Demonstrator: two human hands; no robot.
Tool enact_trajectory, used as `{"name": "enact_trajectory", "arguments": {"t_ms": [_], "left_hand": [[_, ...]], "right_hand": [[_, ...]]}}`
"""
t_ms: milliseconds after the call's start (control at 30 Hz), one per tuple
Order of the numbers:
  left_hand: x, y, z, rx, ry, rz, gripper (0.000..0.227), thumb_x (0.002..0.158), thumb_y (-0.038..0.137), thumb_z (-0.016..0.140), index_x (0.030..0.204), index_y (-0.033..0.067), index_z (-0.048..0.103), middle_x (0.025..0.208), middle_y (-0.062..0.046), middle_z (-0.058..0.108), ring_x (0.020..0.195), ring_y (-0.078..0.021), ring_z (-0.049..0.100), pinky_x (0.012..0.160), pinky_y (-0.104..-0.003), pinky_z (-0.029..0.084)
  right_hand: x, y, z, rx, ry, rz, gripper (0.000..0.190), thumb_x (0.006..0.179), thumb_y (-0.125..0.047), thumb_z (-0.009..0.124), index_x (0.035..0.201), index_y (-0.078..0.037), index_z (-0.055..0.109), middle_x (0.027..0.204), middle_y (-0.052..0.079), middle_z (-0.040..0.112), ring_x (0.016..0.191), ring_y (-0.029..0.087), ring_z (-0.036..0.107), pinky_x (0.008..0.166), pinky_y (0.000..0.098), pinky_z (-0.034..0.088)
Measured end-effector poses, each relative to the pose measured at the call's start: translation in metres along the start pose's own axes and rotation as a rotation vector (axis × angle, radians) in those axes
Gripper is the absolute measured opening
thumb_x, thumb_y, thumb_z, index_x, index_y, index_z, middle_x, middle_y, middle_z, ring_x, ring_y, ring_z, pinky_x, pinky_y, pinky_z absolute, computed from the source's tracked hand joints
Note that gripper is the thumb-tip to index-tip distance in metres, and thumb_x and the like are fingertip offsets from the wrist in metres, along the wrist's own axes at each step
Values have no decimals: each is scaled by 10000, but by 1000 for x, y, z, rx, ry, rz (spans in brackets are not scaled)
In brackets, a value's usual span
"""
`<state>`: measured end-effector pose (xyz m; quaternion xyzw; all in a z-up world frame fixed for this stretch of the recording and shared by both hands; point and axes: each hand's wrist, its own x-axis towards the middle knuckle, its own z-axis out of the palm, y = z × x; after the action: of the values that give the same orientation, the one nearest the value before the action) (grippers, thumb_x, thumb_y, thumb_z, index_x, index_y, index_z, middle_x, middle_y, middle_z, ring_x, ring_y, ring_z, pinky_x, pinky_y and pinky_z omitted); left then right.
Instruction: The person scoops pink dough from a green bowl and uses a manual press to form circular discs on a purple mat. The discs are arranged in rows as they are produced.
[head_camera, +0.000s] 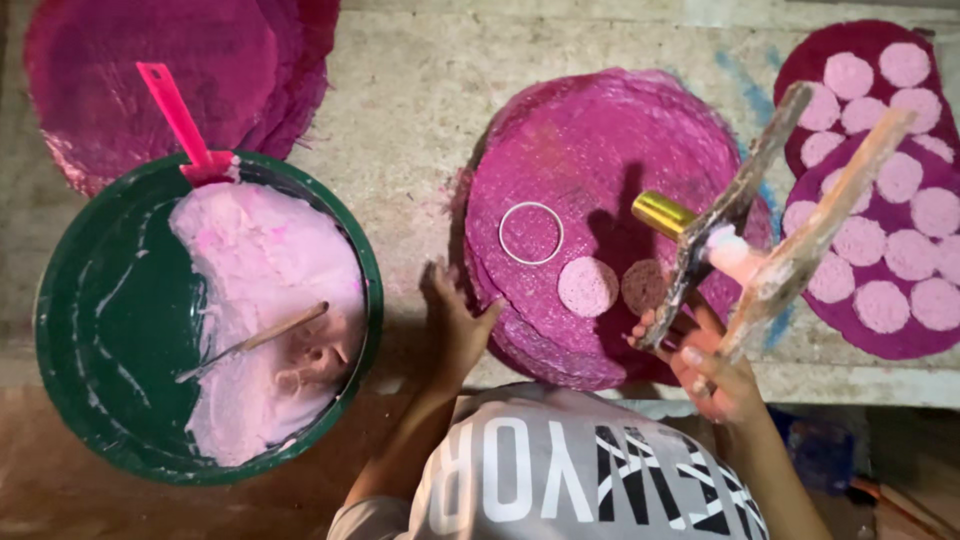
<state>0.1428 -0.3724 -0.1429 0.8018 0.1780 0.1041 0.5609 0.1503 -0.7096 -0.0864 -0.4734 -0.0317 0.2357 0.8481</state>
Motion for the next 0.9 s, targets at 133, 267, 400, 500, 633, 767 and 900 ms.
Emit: {"name": "enact_trajectory", "arguments": {"t_ms": [133,267,400,500,633,767,900], "left_hand": [[3,35,-4,367,-155,416,851,747,26,777,1544,34,482,1567,-264,289,1484,-467,220,1217,-568,298],[14,52,1,496,-244,516,534,728,59,720,1259,102,672,1553,-175,358,1484,-445,230,1200,-701,117],[12,52,3,479,-281,540,453,735,115,714,1185,72,675,1546,-188,355,1471,-458,232,1171,-737,91],[2,49,3,476,-304,562,452,752,105,705,1203,89,683,1546,-186,360,1473,-450,238,1183,-730,97],[-1,50,5,445,-370,570,445,764,100,699,1207,129,708,1547,-161,377,1475,-433,251,1194,-710,99],[10,53,3,475,-373,574,609,753,185,785,1334,175,601,1547,-166,397,1476,-402,280,1195,-690,87],[32,54,-2,497,-422,467,1022,698,321,874,1534,81,337,1496,-207,401,1441,-391,291,1162,-706,64]], "right_hand": [[-7,4,0,-38,9,-20,748,910,-141,640,1548,36,292,1396,281,539,1311,392,544,1168,630,365],[-14,3,-3,-60,49,-24,756,897,-156,645,1550,7,298,1386,264,531,1298,384,539,1160,626,368],[-22,-1,-7,-72,71,-30,768,892,-187,660,1539,7,296,1396,259,524,1317,388,530,1166,616,368],[-28,-2,-7,-117,74,-10,825,875,-197,670,1568,-3,266,1385,251,533,1305,385,543,1159,591,373],[-20,-7,-8,-292,75,53,908,849,-186,667,1618,-22,211,1316,231,568,1251,351,579,1139,549,421],[-1,-14,-3,-298,10,206,887,849,-228,684,1581,14,246,1329,204,595,1259,326,599,1094,469,437],[14,-20,12,-284,-30,237,892,853,-300,707,1569,19,282,1285,191,613,1191,293,611,1036,430,476]]}}
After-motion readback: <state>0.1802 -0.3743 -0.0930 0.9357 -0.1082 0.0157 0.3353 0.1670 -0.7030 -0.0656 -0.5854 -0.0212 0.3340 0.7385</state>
